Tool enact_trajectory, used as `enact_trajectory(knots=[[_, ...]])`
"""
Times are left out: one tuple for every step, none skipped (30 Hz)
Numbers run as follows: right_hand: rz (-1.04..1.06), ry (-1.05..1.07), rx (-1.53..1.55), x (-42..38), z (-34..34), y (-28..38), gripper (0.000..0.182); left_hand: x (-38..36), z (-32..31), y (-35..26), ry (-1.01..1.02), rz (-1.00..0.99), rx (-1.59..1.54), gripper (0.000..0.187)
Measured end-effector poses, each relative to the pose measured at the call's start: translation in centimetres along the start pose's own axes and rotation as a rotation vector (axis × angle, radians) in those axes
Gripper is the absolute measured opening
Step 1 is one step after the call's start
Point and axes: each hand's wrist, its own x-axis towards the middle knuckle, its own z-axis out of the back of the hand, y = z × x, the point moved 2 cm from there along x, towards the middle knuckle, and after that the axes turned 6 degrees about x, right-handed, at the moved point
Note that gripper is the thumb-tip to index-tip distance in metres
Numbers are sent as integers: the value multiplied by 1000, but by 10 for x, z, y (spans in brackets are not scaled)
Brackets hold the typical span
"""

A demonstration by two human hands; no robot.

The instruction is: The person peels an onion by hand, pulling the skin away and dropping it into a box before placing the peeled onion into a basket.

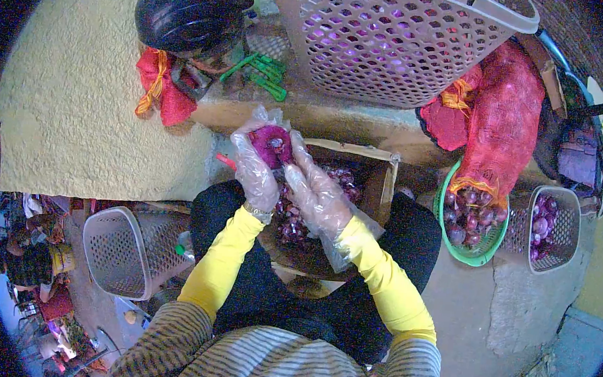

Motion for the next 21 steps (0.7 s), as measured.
enact_trajectory(knots=[[0,0,-1,-1,2,0,59,0,0,0,-1,19,-41,50],[-13,3,-46,-1,3,0,59,0,0,-1,-2,37,-81,50],[-24,6,-91,-1,4,0,59,0,0,-1,-2,36,-81,50],[-23,6,-92,-1,6,-1,59,1,-1,-2,18,46,-114,51],[-13,-2,-154,-1,8,-2,58,1,-2,-3,38,57,-147,52],[-4,-11,-216,0,10,-4,57,2,-1,-3,38,57,-147,52],[-4,-10,-217,1,11,-5,57,3,0,-2,73,88,-174,52],[175,-17,-438,3,12,-1,57,3,0,-1,108,119,-200,51],[356,-24,-659,3,12,2,57,4,0,-1,108,118,-201,51],[357,-23,-659,2,10,13,57,4,-1,-4,112,97,-139,53],[209,20,-676,0,7,29,58,5,-2,-5,116,76,-77,54],[61,63,-690,-2,6,37,59,6,0,-4,116,76,-77,54],[61,62,-690,-2,10,33,59,8,2,-2,159,135,-67,58],[102,31,-784,-1,15,27,59,9,2,1,202,194,-57,61],[145,1,-877,-1,18,24,59,8,3,2,202,194,-57,61],[145,1,-877,-1,15,29,59,8,1,-4,228,245,-71,65],[46,8,-900,-3,13,36,61,8,0,-7,255,297,-85,70],[-55,15,-922,-4,10,43,63,9,0,-6,256,297,-84,70],[-54,15,-922,-5,7,50,63,9,0,-5,271,290,-98,70],[-123,25,-920,-7,4,55,63,9,-1,-2,286,284,-111,72],[-193,35,-918,-7,4,57,64,10,-1,0,285,284,-112,72]])
